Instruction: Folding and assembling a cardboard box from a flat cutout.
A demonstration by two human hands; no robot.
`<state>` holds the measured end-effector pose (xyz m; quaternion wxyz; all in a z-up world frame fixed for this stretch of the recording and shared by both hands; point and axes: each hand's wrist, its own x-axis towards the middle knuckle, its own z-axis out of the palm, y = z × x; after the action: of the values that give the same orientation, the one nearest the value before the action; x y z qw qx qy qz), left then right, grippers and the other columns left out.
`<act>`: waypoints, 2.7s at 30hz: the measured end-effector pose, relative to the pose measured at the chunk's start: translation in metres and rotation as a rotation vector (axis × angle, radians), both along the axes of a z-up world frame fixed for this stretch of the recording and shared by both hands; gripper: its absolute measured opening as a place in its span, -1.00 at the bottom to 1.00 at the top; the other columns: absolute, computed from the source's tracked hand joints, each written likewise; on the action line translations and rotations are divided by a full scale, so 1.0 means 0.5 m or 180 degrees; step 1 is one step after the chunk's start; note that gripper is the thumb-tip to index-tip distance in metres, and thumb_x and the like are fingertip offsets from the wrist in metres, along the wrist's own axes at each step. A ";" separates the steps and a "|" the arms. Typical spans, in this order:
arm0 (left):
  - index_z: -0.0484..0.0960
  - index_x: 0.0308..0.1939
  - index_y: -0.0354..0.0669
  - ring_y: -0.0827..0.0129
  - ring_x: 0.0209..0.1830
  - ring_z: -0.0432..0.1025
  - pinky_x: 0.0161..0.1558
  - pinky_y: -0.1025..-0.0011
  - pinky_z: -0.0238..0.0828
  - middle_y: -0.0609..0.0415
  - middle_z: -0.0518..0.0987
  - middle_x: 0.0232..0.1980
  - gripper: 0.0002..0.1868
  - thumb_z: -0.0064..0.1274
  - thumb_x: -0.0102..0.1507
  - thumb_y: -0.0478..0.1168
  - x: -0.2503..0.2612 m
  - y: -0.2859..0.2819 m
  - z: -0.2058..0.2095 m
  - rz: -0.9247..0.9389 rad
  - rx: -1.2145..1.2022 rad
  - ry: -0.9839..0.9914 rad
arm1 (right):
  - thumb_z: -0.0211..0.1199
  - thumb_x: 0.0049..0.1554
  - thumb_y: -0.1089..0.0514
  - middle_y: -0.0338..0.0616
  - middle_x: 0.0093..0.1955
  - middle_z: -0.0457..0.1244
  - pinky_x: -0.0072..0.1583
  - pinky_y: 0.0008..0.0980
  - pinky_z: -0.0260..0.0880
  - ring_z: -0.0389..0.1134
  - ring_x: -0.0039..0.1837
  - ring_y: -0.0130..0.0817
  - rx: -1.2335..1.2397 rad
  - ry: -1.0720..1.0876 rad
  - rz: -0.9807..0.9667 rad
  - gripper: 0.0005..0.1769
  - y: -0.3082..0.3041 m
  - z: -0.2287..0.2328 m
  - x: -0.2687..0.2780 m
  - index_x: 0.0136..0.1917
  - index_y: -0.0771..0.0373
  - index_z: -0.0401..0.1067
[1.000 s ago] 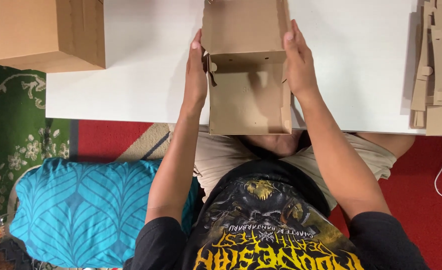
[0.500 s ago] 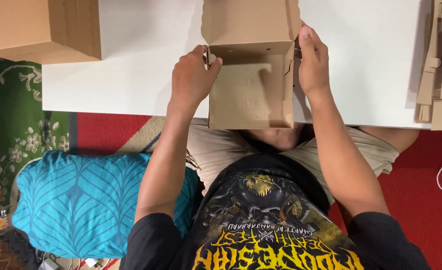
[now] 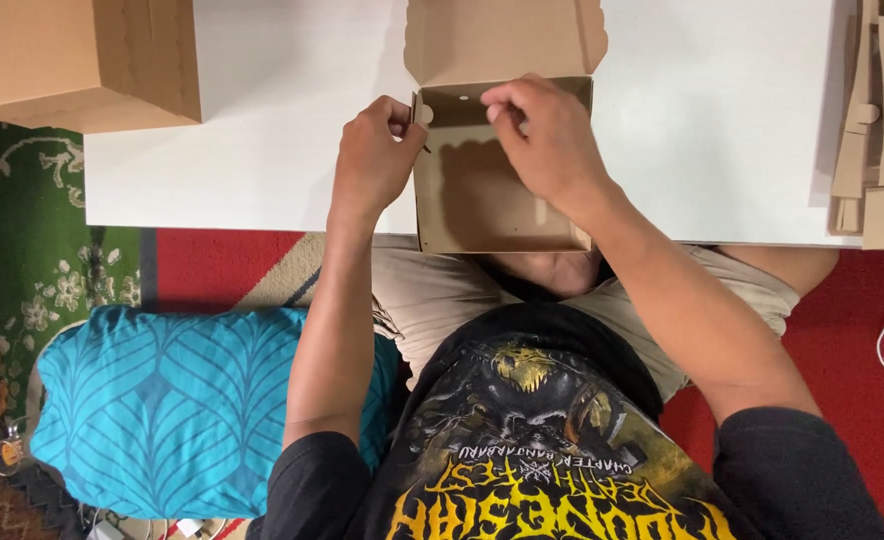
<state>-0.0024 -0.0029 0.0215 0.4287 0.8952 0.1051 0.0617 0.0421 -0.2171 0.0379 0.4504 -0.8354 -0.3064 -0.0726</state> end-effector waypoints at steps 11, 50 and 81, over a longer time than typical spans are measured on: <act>0.69 -0.26 -0.22 0.51 -0.46 0.48 -0.36 0.54 0.44 0.14 0.64 -0.36 -0.84 0.06 0.26 -0.22 0.003 0.016 0.018 -0.0058 -0.0420 0.0194 | 0.13 0.23 0.08 -0.25 -0.14 0.40 -0.12 -0.56 0.41 0.42 -0.12 -0.53 0.0396 0.3140 -0.0160 -0.76 0.130 -0.037 0.047 0.01 0.20 0.55; 0.63 -0.43 -0.34 0.14 -0.59 0.47 -0.44 0.25 0.45 -0.09 0.59 -0.51 -0.78 0.08 0.24 -0.24 0.048 -0.005 -0.047 0.0215 0.1100 -0.0102 | 0.07 0.14 0.37 -0.10 -0.02 0.40 -0.01 -0.57 0.49 0.42 -0.06 -0.47 0.0940 0.3508 -0.0304 -0.71 0.094 -0.100 0.041 0.12 0.36 0.47; 0.73 -0.24 -0.50 -0.03 -0.41 0.64 -0.36 0.17 0.65 -0.25 0.62 -0.44 -0.70 -0.06 0.31 -0.30 0.083 -0.034 -0.028 -0.0276 0.1613 0.0775 | 0.23 0.23 0.16 0.01 -0.50 0.29 -0.40 -0.30 0.38 0.38 -0.46 -0.15 -0.2108 0.0748 -0.1233 -0.73 -0.144 -0.085 0.090 -0.18 0.44 0.54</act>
<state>0.0391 -0.0197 0.0076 0.1777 0.9783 0.0987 -0.0403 0.0872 -0.2890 -0.0048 0.1667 -0.9803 -0.0965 0.0426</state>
